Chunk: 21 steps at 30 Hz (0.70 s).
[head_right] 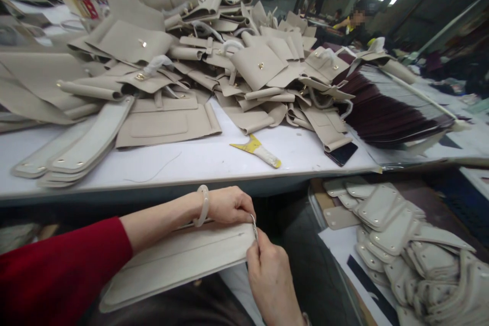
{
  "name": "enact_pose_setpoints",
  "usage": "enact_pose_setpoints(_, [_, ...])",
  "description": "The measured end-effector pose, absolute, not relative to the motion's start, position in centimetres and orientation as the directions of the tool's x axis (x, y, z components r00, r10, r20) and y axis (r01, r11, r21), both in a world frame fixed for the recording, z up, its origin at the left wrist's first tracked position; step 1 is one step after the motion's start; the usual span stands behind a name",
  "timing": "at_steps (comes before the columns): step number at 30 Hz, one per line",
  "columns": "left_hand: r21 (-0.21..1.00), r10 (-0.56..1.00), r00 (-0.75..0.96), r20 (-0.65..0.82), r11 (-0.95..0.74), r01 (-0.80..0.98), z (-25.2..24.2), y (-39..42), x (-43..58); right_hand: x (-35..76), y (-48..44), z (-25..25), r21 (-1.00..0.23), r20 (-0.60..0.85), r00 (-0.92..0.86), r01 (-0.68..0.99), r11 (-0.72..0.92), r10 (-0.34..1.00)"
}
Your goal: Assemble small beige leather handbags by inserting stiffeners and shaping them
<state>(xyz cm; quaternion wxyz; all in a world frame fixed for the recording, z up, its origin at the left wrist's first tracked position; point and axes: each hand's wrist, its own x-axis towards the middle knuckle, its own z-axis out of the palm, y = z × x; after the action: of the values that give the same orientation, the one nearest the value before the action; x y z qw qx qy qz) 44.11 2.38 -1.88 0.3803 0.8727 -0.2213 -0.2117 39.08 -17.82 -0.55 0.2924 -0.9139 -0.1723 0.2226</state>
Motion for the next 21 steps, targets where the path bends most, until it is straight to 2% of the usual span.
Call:
enact_pose_setpoints(3, [0.772,-0.563,0.794,-0.229,-0.602,-0.204,-2.0,2.4,44.5,38.7,-17.7,-0.9,-0.511,-0.282,0.856,0.248,-0.823,0.433])
enact_pose_setpoints(6, [0.78,-0.574,0.778,-0.254,-0.598,-0.186,-1.8,2.1,44.7,38.3,-17.7,-1.2,-0.493,-0.262,0.87,0.252,-0.833,0.418])
enact_pose_setpoints(15, [0.805,-0.56,0.762,-0.324,-0.587,-0.089,-0.9,2.2,44.6,37.8,-17.9,-0.7,-0.71,-0.251,0.876,0.122,-0.694,0.412])
enact_pose_setpoints(21, [0.791,-0.498,0.799,-0.338,-0.61,-0.046,-1.0,2.7,44.1,38.1,-18.0,-0.8,-0.74,-0.224,0.884,0.12,-0.662,0.411])
